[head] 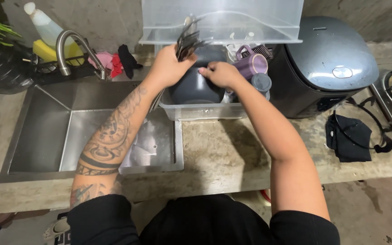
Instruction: Gathering utensils and cups and placing them on a dining table already set with plates and rice.
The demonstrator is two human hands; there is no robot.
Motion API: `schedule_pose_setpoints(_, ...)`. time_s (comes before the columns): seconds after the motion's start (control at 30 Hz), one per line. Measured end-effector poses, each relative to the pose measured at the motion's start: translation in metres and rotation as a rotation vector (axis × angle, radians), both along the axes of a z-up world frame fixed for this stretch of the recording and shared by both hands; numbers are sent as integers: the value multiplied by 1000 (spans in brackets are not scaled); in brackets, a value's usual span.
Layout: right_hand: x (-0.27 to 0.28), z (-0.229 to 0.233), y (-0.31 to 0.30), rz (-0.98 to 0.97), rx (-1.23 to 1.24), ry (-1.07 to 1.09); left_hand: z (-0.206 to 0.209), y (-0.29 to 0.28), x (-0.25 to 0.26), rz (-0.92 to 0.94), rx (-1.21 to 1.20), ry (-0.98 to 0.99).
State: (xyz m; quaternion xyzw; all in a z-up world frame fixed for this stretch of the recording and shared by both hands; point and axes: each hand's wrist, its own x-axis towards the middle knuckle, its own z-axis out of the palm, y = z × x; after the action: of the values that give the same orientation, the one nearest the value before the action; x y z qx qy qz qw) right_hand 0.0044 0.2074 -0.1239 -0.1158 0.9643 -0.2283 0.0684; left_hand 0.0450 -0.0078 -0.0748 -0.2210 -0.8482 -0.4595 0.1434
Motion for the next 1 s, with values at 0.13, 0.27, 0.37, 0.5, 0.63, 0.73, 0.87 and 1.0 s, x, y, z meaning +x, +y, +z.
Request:
schedule_pose_setpoints(0.13, 6, 32, -11, -195, -144, -226, 3, 4, -10, -28, 54, 13)
schedule_pose_setpoints(0.27, -48, -3, -5, -128, -217, -95, 9, 5, -20, -11, 21, 39)
schedule_pose_setpoints(0.37, -56, 4, -8, -148, -276, -182, 14, 5, -26, -5, 10, 37)
schedule_pose_setpoints(0.5, -69, 5, -11, -178, -363, -229, 29, 4, -23, 14, -18, -18)
schedule_pose_setpoints(0.63, -60, 41, -9, -253, -498, -299, 39, 3, -25, -28, 7, -12)
schedule_pose_setpoints(0.73, -40, 66, -2, -286, -513, -368, 38, 4, -36, -58, 81, 10)
schedule_pose_setpoints(0.87, -12, 83, 4, -296, -510, -394, 54, 6, -32, -51, 123, -252)
schedule_pose_setpoints(1.0, 8, 92, 18, -326, -588, -370, 59, -1, -39, -218, 295, -442)
